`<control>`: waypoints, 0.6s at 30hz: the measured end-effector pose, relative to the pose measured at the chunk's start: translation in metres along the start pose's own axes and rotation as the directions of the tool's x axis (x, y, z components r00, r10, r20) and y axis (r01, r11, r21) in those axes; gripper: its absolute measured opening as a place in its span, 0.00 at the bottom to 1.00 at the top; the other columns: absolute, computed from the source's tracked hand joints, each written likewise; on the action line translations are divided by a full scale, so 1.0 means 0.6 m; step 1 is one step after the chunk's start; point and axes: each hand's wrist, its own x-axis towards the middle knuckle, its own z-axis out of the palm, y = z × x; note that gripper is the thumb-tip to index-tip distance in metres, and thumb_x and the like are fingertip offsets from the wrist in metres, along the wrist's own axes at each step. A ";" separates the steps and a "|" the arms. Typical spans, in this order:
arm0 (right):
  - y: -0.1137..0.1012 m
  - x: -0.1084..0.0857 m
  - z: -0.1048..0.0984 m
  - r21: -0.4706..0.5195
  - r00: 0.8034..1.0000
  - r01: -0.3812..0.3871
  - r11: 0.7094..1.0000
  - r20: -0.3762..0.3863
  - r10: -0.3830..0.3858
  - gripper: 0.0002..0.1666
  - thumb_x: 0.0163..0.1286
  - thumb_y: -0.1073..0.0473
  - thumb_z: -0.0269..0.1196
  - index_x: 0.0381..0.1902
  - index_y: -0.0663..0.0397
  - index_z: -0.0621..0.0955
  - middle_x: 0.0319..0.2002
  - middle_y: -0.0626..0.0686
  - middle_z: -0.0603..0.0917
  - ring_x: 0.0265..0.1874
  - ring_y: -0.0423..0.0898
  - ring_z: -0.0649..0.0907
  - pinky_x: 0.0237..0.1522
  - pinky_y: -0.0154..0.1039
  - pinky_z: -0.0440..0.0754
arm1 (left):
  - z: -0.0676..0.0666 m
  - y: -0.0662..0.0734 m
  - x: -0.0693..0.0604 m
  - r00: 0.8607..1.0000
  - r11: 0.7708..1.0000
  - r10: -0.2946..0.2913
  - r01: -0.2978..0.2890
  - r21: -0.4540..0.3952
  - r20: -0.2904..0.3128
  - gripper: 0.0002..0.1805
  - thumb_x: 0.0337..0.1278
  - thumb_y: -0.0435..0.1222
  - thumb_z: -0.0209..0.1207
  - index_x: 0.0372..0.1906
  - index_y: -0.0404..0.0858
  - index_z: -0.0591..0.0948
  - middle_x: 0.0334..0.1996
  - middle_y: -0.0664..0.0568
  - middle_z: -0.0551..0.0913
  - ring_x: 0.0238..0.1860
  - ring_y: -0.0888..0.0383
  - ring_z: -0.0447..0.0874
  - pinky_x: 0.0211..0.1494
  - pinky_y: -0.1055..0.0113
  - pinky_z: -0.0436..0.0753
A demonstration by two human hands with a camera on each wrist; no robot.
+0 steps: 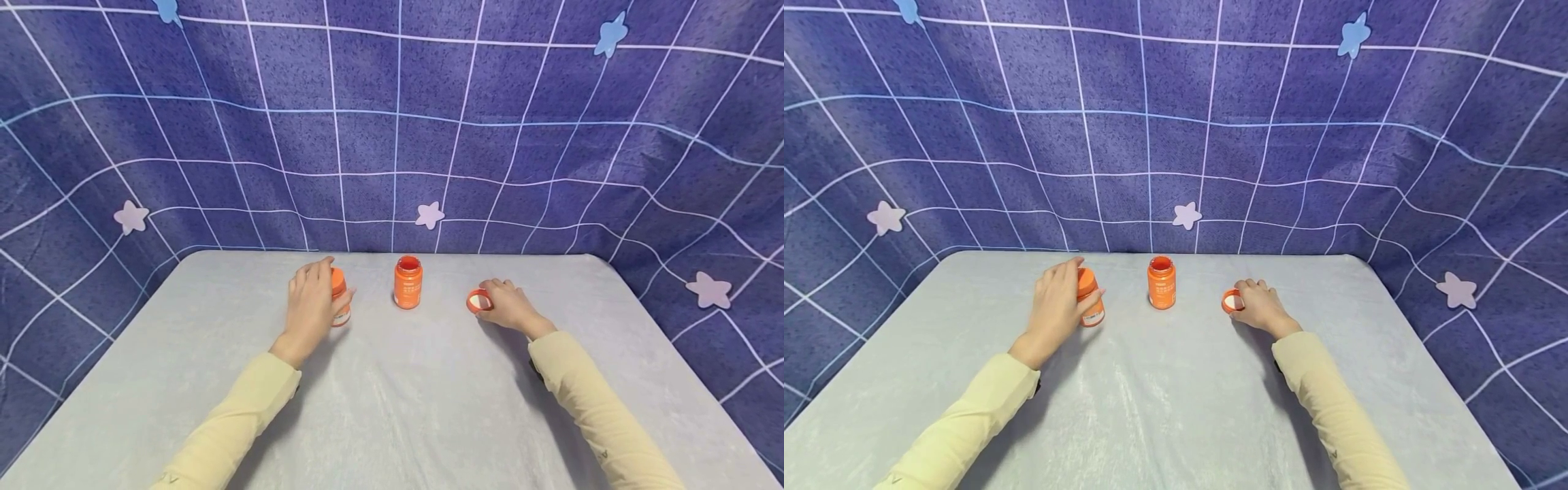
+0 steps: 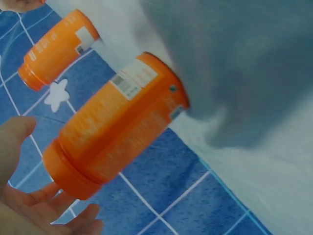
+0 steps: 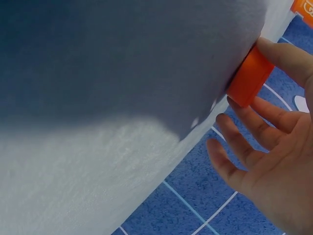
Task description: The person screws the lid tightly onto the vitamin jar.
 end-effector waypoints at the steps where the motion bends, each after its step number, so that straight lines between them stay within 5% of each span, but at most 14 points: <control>1: 0.000 0.000 0.000 -0.002 1.000 0.001 1.000 -0.005 -0.001 0.35 0.50 0.54 0.68 0.53 0.66 0.72 0.50 0.64 0.77 0.47 0.62 0.74 0.45 0.61 0.70 | 0.000 0.004 0.001 1.000 1.000 0.013 -0.013 0.007 -0.007 0.34 0.47 0.48 0.65 0.55 0.33 0.68 0.48 0.39 0.77 0.52 0.40 0.69 0.52 0.49 0.67; 12: -0.001 -0.001 -0.005 0.008 0.998 0.017 1.000 -0.065 -0.016 0.31 0.49 0.53 0.68 0.49 0.63 0.75 0.47 0.63 0.77 0.45 0.61 0.75 0.42 0.58 0.71 | 0.014 0.048 0.003 0.997 0.998 0.064 -0.063 -0.011 0.041 0.32 0.51 0.49 0.61 0.57 0.35 0.68 0.48 0.41 0.78 0.53 0.43 0.70 0.58 0.51 0.66; 18: -0.004 -0.005 -0.012 0.020 0.994 0.023 1.000 -0.104 -0.021 0.32 0.50 0.51 0.69 0.50 0.64 0.74 0.47 0.62 0.77 0.46 0.60 0.75 0.42 0.57 0.71 | 0.026 0.069 -0.004 0.989 0.990 0.138 -0.137 -0.027 0.057 0.31 0.51 0.48 0.61 0.56 0.35 0.69 0.48 0.43 0.78 0.54 0.44 0.71 0.58 0.51 0.66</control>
